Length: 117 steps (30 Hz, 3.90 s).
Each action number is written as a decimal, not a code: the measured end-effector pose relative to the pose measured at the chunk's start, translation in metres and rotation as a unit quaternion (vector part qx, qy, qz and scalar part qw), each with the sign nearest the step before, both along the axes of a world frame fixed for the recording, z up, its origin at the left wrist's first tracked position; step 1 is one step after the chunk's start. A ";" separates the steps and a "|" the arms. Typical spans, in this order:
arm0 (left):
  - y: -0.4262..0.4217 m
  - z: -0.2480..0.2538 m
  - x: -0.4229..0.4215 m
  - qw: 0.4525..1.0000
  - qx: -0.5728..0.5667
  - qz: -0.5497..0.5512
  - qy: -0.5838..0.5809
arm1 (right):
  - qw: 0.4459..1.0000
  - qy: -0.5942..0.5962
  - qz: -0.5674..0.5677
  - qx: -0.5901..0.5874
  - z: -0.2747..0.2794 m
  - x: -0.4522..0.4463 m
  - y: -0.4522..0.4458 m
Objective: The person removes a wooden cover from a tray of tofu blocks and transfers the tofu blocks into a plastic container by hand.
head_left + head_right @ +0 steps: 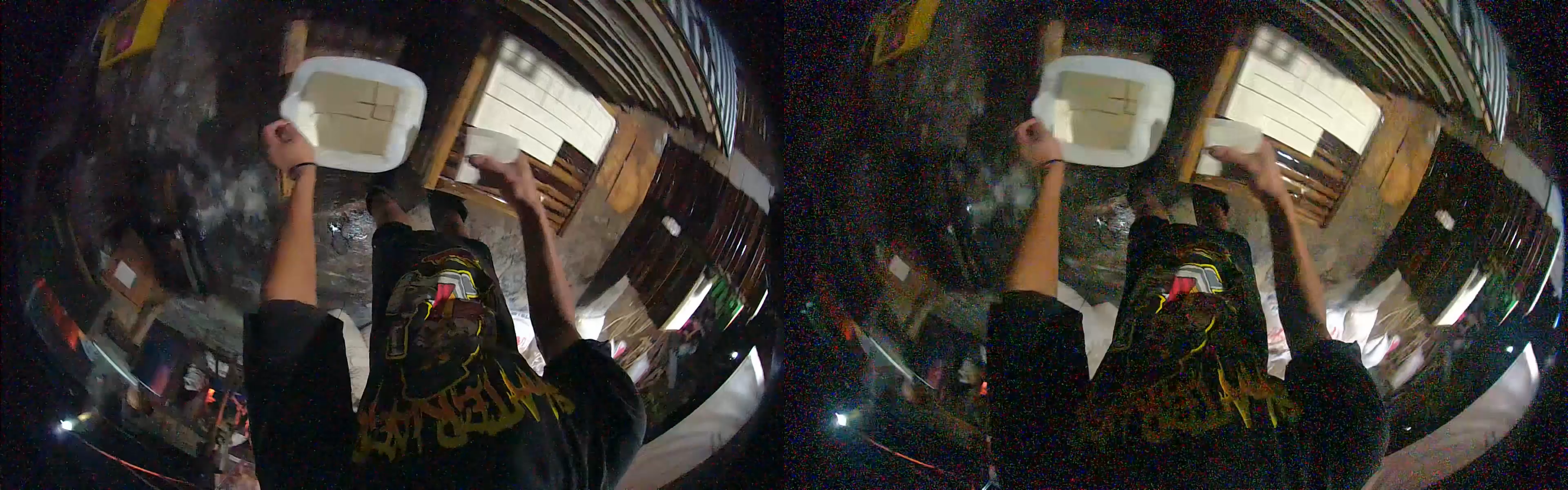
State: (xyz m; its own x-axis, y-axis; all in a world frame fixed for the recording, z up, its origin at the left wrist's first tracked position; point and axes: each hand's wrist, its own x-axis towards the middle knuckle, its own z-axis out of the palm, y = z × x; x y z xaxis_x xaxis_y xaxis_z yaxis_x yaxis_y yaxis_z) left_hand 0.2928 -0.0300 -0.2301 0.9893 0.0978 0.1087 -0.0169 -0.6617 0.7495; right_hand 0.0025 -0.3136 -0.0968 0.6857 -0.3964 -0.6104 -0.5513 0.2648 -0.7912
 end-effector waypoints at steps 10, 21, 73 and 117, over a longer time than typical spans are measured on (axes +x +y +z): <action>-0.005 -0.011 -0.004 0.999 0.011 -0.023 -0.020 | 0.780 0.034 0.478 -0.402 -0.085 0.235 0.100; -0.003 0.014 -0.006 0.993 -0.040 -0.072 0.086 | 0.634 0.129 0.693 -0.318 -0.214 0.208 0.097; -0.008 0.042 -0.001 0.952 0.302 -0.025 -0.047 | 0.906 0.168 -0.270 -0.281 -0.243 -0.181 -0.146; -0.001 0.036 -0.009 0.990 0.111 -0.010 0.087 | 0.908 -0.128 0.143 -0.373 -0.077 0.228 0.120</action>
